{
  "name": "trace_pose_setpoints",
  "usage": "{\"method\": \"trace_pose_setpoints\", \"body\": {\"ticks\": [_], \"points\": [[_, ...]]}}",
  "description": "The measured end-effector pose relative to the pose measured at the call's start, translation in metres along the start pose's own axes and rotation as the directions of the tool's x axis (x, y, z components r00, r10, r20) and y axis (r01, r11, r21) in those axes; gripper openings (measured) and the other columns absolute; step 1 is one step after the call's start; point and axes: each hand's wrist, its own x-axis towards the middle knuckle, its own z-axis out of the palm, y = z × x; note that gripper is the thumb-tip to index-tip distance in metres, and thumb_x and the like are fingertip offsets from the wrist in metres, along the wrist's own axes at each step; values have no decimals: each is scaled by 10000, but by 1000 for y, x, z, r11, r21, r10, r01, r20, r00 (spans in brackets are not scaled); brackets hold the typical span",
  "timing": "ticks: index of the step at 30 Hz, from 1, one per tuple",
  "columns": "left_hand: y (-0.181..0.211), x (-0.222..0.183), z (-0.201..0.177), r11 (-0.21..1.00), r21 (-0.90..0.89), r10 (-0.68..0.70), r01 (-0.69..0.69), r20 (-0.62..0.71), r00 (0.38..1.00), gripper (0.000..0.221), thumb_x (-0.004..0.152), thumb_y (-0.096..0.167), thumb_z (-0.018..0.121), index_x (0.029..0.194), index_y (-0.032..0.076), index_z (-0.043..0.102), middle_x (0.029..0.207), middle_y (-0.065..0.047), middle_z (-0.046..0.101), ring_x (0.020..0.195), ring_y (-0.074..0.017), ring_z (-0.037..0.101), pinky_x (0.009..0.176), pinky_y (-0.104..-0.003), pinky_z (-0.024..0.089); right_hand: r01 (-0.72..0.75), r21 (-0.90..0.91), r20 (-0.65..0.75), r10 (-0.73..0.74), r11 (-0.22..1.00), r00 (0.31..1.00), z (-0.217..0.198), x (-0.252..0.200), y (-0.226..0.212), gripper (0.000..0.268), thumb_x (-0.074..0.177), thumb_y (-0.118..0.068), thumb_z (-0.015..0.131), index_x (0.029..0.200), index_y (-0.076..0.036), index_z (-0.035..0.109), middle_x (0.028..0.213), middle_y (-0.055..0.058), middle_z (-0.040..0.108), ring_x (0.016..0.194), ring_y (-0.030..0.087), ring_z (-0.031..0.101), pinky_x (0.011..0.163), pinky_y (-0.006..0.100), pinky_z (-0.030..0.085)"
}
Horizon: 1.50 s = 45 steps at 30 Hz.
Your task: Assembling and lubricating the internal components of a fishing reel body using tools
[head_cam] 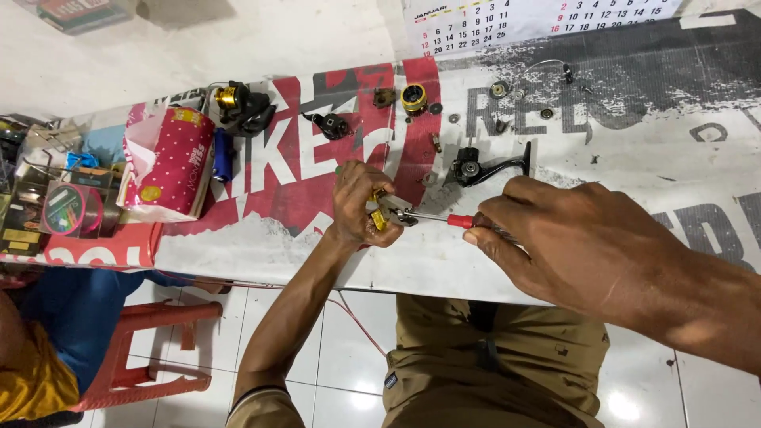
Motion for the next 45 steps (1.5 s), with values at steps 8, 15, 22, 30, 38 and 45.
{"method": "trace_pose_setpoints", "body": {"ticks": [8, 15, 22, 30, 38, 45], "points": [[0, 2, -4, 999, -27, -27, 27, -13, 1000, 481, 912, 565, 529, 845, 89, 562, 753, -76, 594, 684, -230, 578, 704, -420, 438, 38, -24, -3, -38, 999, 999, 12, -4, -7, 314, 1045, -435, 498, 1135, -157, 613, 892, 27, 559, 481, 305, 662, 368, 521, 634], [-5, 0, -6, 998, -51, -42, 40, -43, 998, 423, 866, 515, 524, 860, 93, 561, 743, -64, 577, 681, -223, 568, 687, -412, 455, 190, -480, -229, -332, 856, 915, 22, -8, -2, 465, 1025, -398, 581, 1369, -84, 581, 952, -1, 506, 642, 95, 527, 505, 281, 528], [0, 8, -7, 998, -54, -37, 38, 32, 999, 455, 874, 541, 553, 865, 87, 563, 763, -69, 595, 683, -237, 581, 695, -422, 428, 208, -677, -276, -505, 706, 818, 10, -9, 7, 274, 1012, -133, 656, 1282, -97, 691, 950, -25, 622, 636, 109, 576, 506, 262, 497], [18, 25, 10, 999, -3, 39, -39, 235, 971, 258, 765, 302, 645, 883, 73, 637, 769, -63, 533, 698, -273, 510, 998, -541, 463, 222, -556, -20, -279, 801, 960, 36, -41, 37, 441, 1027, -375, 528, 1341, -74, 601, 981, 7, 614, 614, 121, 651, 375, 310, 562], [17, 13, 24, 959, 109, 159, -262, 556, 816, 386, 907, 500, 558, 982, 124, 604, 905, -65, 598, 755, -277, 509, 697, -424, 404, -82, 333, -103, 122, 939, 987, 121, -63, 66, 375, 974, -376, 615, 1194, -93, 725, 917, 74, 759, 682, 257, 703, 561, 406, 555], [20, 16, 30, 986, 51, 116, -156, 452, 884, 304, 760, 400, 660, 837, 120, 570, 795, -86, 524, 689, -342, 551, 642, -449, 422, -331, 869, 235, 284, 368, 930, 117, -55, 56, 251, 1014, -179, 611, 935, -16, 785, 590, 61, 650, 464, 113, 528, 424, 291, 444]]}}
